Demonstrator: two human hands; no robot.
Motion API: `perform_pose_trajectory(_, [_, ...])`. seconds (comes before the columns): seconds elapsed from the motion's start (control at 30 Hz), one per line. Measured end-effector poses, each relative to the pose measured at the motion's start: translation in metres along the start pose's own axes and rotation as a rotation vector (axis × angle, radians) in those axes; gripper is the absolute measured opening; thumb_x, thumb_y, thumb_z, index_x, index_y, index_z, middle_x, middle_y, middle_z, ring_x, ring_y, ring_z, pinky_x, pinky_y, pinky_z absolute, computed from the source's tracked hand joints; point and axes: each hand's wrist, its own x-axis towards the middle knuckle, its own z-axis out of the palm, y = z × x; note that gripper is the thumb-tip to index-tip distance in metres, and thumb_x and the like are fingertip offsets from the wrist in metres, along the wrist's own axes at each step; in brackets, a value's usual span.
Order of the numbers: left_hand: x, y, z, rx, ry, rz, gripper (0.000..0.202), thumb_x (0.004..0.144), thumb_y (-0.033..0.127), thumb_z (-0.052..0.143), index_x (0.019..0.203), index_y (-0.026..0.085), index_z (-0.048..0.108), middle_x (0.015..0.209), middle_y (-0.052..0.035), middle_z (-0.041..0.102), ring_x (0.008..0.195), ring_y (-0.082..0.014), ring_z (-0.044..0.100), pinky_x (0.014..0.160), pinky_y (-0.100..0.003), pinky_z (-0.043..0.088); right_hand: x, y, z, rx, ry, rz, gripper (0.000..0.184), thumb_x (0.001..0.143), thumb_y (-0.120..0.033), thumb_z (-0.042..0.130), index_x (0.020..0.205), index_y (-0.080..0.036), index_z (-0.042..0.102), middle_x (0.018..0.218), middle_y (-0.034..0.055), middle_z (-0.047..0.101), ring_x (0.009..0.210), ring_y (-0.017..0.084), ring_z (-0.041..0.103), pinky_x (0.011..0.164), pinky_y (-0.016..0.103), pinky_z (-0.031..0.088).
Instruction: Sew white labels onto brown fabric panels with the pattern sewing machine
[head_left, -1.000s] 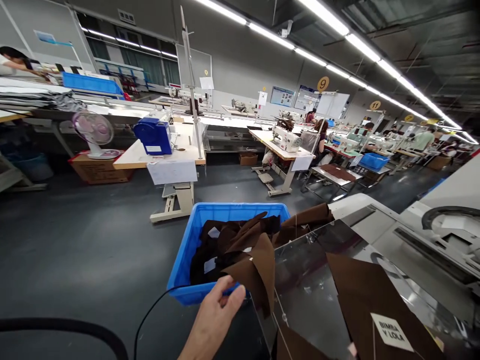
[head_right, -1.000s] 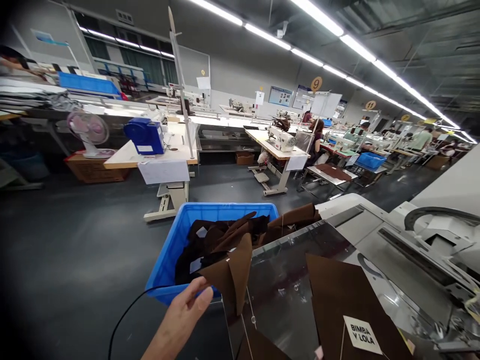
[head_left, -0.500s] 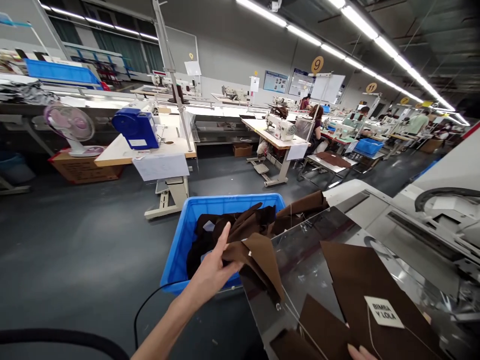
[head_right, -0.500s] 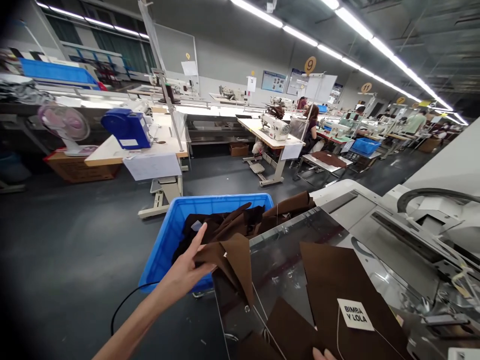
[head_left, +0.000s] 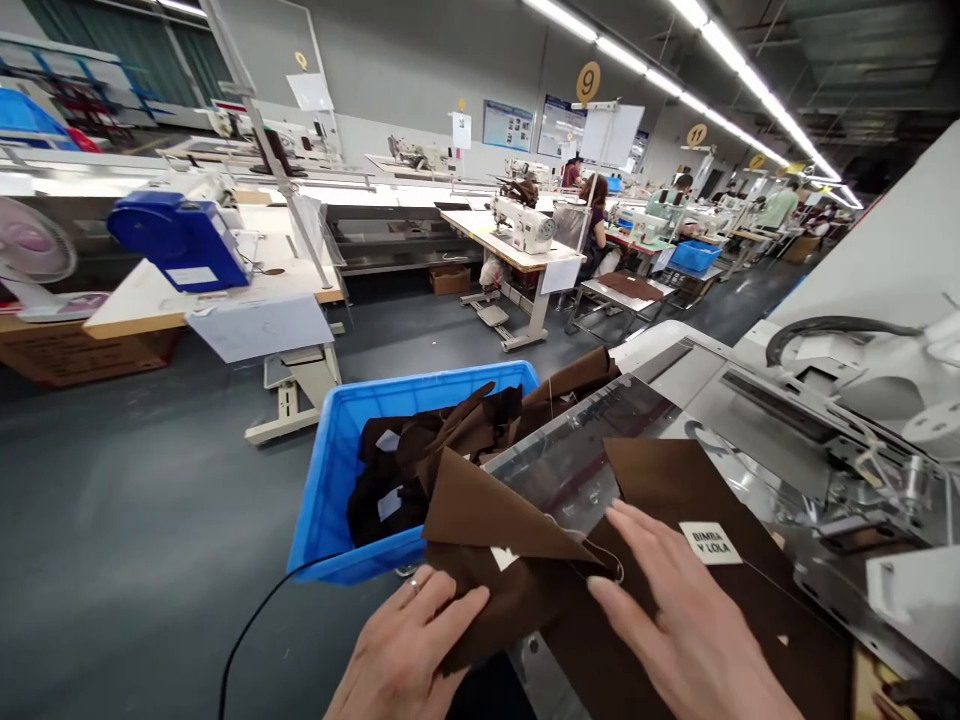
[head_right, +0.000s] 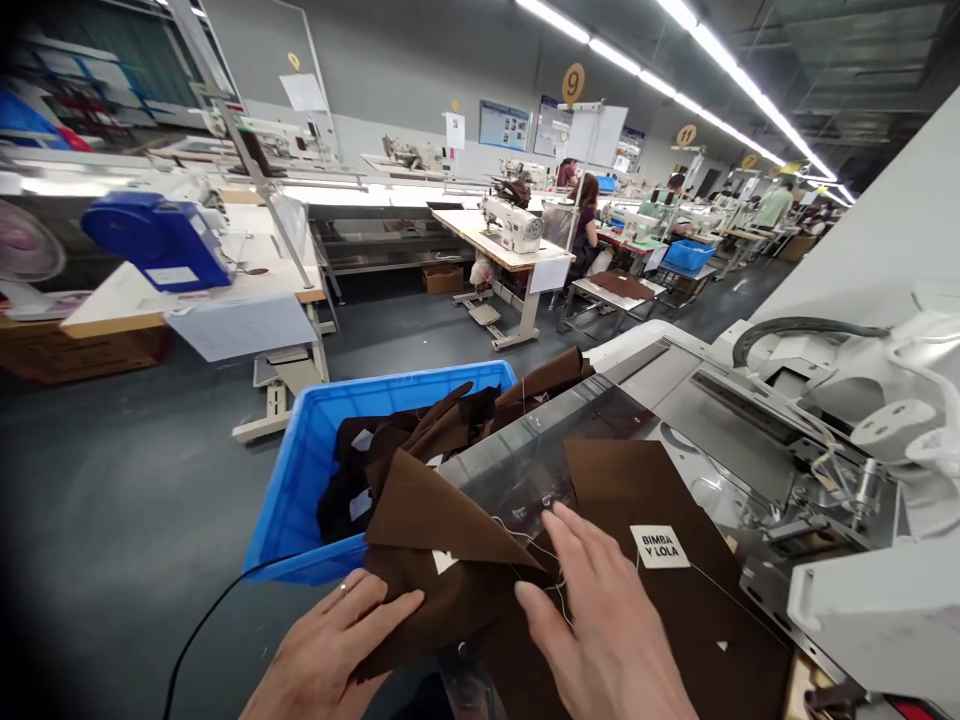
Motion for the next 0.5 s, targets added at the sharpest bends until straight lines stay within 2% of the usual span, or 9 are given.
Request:
perform_pose_trajectory(0.03, [-0.002, 0.001, 0.001, 0.004, 0.007, 0.005, 0.044, 0.093, 0.006, 0.045, 0.128, 0.023, 0.065, 0.097, -0.0063, 0.061, 0.083, -0.0228, 0.062, 0.069, -0.031, 0.052, 0.012, -0.008, 0.002, 0.023, -0.078, -0.011, 0.051, 0.1, -0.039, 0.06, 0.148, -0.024, 0.053, 0.153, 0.0107, 0.057, 0.139, 0.029, 0.055, 0.108, 0.044, 0.053])
perform_pose_trajectory(0.1, [-0.003, 0.002, 0.002, 0.012, 0.035, 0.027, 0.048, 0.092, 0.003, 0.042, 0.129, 0.022, 0.065, 0.097, -0.006, 0.062, 0.083, -0.0216, 0.062, 0.07, -0.03, 0.052, 0.034, -0.017, 0.007, 0.092, -0.224, -0.034, 0.037, 0.096, -0.027, 0.062, 0.133, -0.024, 0.064, 0.152, 0.0091, 0.057, 0.144, 0.032, 0.048, 0.115, 0.049, 0.044])
perform_pose_trajectory(0.2, [-0.004, 0.003, 0.001, 0.009, 0.052, 0.062, 0.052, 0.092, 0.0, 0.038, 0.13, 0.022, 0.066, 0.097, -0.0052, 0.062, 0.084, -0.0196, 0.063, 0.075, -0.029, 0.054, 0.059, -0.012, 0.015, 0.178, -0.318, 0.049, 0.022, 0.093, -0.013, 0.052, 0.1, -0.024, 0.07, 0.131, 0.0055, 0.068, 0.124, 0.027, 0.06, 0.104, 0.044, 0.046])
perform_pose_trajectory(0.27, [-0.006, 0.003, 0.002, -0.002, 0.05, 0.072, 0.051, 0.096, 0.002, 0.037, 0.132, 0.023, 0.066, 0.1, -0.005, 0.063, 0.088, -0.0191, 0.064, 0.081, -0.029, 0.054, 0.069, -0.001, 0.017, 0.198, -0.308, 0.149, 0.024, 0.097, -0.016, 0.045, 0.09, -0.023, 0.067, 0.108, 0.004, 0.072, 0.099, 0.022, 0.066, 0.088, 0.037, 0.048])
perform_pose_trajectory(0.33, [-0.008, 0.002, 0.004, -0.005, 0.049, 0.068, 0.051, 0.098, 0.004, 0.037, 0.135, 0.024, 0.065, 0.101, -0.0049, 0.064, 0.09, -0.019, 0.065, 0.082, -0.028, 0.054, 0.075, 0.01, 0.017, 0.213, -0.301, 0.225, 0.026, 0.1, -0.026, 0.045, 0.083, -0.024, 0.065, 0.091, 0.0019, 0.071, 0.083, 0.02, 0.066, 0.077, 0.033, 0.046])
perform_pose_trajectory(0.4, [-0.011, 0.0, 0.006, -0.005, 0.037, 0.06, 0.05, 0.1, 0.006, 0.038, 0.139, 0.025, 0.064, 0.101, -0.0047, 0.064, 0.09, -0.0188, 0.066, 0.081, -0.027, 0.055, 0.079, 0.018, 0.017, 0.233, -0.301, 0.28, 0.029, 0.099, -0.033, 0.048, 0.075, -0.024, 0.061, 0.08, 0.0004, 0.069, 0.075, 0.019, 0.064, 0.071, 0.032, 0.043])
perform_pose_trajectory(0.5, [-0.013, -0.002, 0.008, -0.017, 0.005, 0.079, 0.048, 0.101, 0.01, 0.042, 0.141, 0.026, 0.063, 0.1, -0.0037, 0.066, 0.089, -0.0179, 0.067, 0.08, -0.025, 0.056, 0.082, 0.023, 0.016, 0.273, -0.302, 0.316, 0.032, 0.098, -0.037, 0.051, 0.07, -0.023, 0.059, 0.075, -0.0003, 0.068, 0.072, 0.019, 0.062, 0.068, 0.032, 0.041])
